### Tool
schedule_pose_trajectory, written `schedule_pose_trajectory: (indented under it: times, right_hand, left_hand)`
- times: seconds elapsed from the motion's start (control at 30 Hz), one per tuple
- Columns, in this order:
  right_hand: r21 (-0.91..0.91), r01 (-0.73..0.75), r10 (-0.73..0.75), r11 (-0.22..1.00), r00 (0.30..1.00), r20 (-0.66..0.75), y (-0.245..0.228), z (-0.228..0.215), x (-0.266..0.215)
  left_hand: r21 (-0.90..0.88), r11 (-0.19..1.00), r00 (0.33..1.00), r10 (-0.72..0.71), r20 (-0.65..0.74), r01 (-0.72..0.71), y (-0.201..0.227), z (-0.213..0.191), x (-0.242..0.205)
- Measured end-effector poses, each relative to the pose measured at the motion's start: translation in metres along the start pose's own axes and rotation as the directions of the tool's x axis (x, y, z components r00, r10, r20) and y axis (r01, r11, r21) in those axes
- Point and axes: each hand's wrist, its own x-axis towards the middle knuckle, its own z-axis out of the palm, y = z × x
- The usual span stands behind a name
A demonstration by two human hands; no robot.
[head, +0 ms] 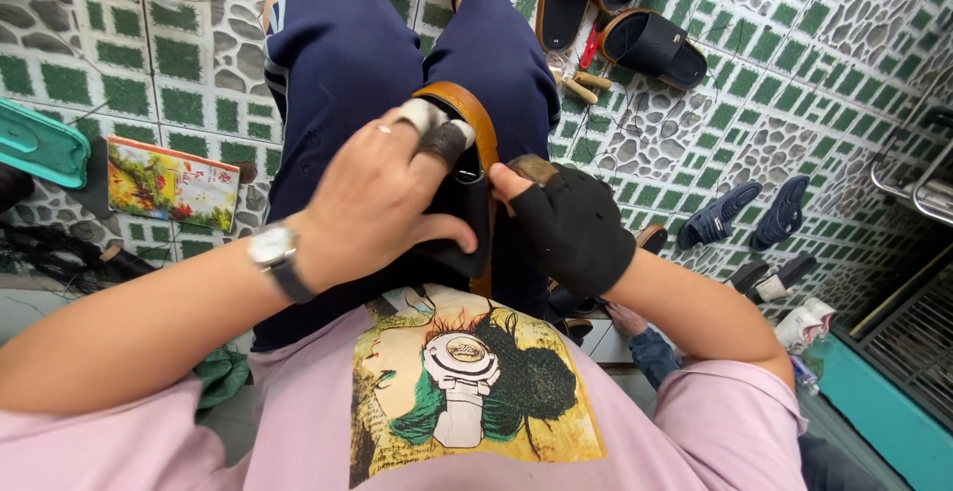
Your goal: The person sews the sole of a black slide sandal with a brown sole using a needle and thread. They hold the sandal on their lap and repeatedly push the needle through the sole while pulling the thread to secure the stitching.
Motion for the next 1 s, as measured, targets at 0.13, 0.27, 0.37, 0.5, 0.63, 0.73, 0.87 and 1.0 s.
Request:
schedule_pose_trajectory:
  times: [0.13,0.27,0.37,0.5,0.63,0.73,0.87,1.0]
  right_hand:
    - [-0.005,-0.174,0.174,0.985,0.981,0.086,-0.011,-0.010,-0.012]
    - [0.095,-0.254,0.256,0.963,0.967,-0.007,-0.018,-0.006,-0.003]
    - [0.042,-0.291,0.294,0.956,0.943,-0.158,-0.026,0.016,-0.019]
    - [0.209,-0.234,0.275,0.949,0.942,-0.192,-0.024,0.005,-0.009]
    - [0.077,-0.130,0.123,0.989,0.988,0.091,-0.003,-0.030,-0.010]
    - [-0.117,-0.143,0.174,0.983,0.930,0.323,0.018,-0.065,-0.021]
    - [-0.065,-0.130,0.145,0.989,0.904,0.403,0.019,-0.095,-0.018]
    - [0.613,-0.307,-0.098,0.728,0.838,0.537,-0.009,-0.043,0.001]
  left_hand:
    - [-0.621,0.720,0.943,-0.150,0.298,0.311,-0.001,-0.056,0.012]
    - [-0.902,0.285,0.945,-0.045,0.324,0.323,-0.004,-0.055,0.022]
    - [-0.527,0.847,0.996,-0.025,0.090,0.069,-0.018,-0.024,0.021]
    - [-0.410,0.887,0.950,-0.087,0.299,0.210,-0.011,-0.008,0.018]
    - [-0.363,0.923,0.957,-0.016,0.291,0.126,-0.009,-0.015,0.018]
    - [-0.286,0.958,0.985,0.026,0.168,0.024,-0.007,-0.017,0.011]
    - [0.025,0.994,0.989,0.100,0.108,-0.103,-0.003,-0.020,0.008]
    - [-0.010,0.995,0.991,0.102,0.081,-0.102,-0.004,-0.024,0.010]
